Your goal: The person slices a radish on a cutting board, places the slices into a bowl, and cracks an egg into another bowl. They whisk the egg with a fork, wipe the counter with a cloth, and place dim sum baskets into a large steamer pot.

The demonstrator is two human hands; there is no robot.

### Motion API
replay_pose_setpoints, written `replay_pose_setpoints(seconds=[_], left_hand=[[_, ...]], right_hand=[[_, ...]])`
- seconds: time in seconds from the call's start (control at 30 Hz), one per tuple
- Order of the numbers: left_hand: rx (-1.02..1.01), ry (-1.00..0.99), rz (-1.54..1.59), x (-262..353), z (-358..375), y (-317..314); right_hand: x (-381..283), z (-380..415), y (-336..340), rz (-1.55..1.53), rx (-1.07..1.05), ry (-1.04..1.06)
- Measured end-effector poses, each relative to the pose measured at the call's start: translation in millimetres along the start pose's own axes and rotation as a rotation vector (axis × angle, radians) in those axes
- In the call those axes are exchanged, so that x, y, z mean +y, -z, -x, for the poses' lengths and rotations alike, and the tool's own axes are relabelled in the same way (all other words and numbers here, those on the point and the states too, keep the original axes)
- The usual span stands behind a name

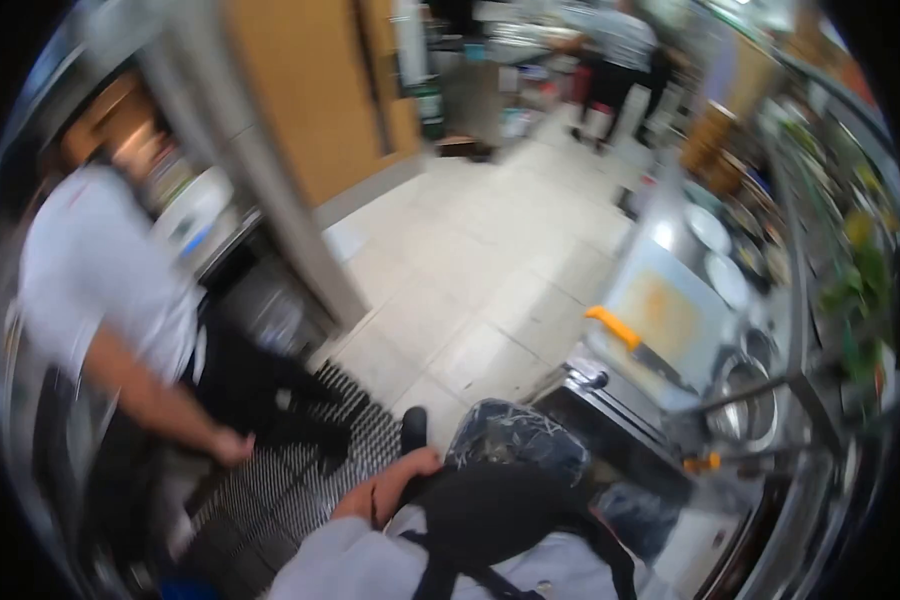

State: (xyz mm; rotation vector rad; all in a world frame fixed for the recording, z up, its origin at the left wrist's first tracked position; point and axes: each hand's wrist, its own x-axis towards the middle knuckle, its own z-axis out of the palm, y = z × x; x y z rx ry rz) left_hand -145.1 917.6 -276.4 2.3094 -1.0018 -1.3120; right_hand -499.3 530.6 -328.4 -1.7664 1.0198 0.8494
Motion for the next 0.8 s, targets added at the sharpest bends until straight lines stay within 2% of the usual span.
replay_pose_setpoints(seconds=[0.03,0.07,0.1,0.13,0.2,0.23,0.27,0.3,0.33,0.4,0.47,0.53,0.6,0.67,0.77,0.8], left_hand=[[-0.072,-0.027,-0.012,-9,10,27],[-0.022,-0.088,0.0,-46,3,30],[-0.049,0.041,-0.032,-47,17,62],[-0.134,-0.003,-0.053,-88,3,68],[-0.193,0.415,0.465,-106,17,123],[-0.259,0.443,0.63,-146,8,140],[-0.305,0.478,0.807,-173,1,152],[-0.228,0.524,0.663,-175,5,168],[-0.141,0.562,0.521,-174,12,185],[-0.202,0.567,0.571,-195,10,208],[-0.256,0.571,0.638,-186,9,222],[-0.013,0.494,0.294,-151,18,241],[-0.062,0.471,0.229,-143,9,259],[-0.204,0.16,-0.071,-121,5,284],[-0.161,0.094,-0.119,-104,-31,310],[-0.129,0.14,-0.103,-90,-36,319]], right_hand=[[1,23,-27,-0.104,0.034,-0.085],[1,48,-61,-0.217,0.065,-0.174],[-28,74,-54,0.129,0.055,0.091],[-87,105,-55,-0.146,0.13,-0.192],[-145,110,-51,-0.174,0.037,-0.175],[-179,110,-52,-0.117,0.075,-0.182],[-207,113,-52,-0.119,0.208,-0.06],[-233,117,-52,-0.111,0.345,0.072],[-257,120,-50,-0.17,0.364,0.113],[-287,109,-45,-0.23,0.396,0.158],[-298,91,-48,-0.279,0.332,0.168],[-292,72,-46,-0.228,0.344,0.167],[-283,48,-57,-0.21,0.34,0.175],[-261,28,-80,0.07,0.377,0.178],[-261,0,-111,0.029,0.321,0.142],[-261,-5,-109,0.018,0.318,0.139]])
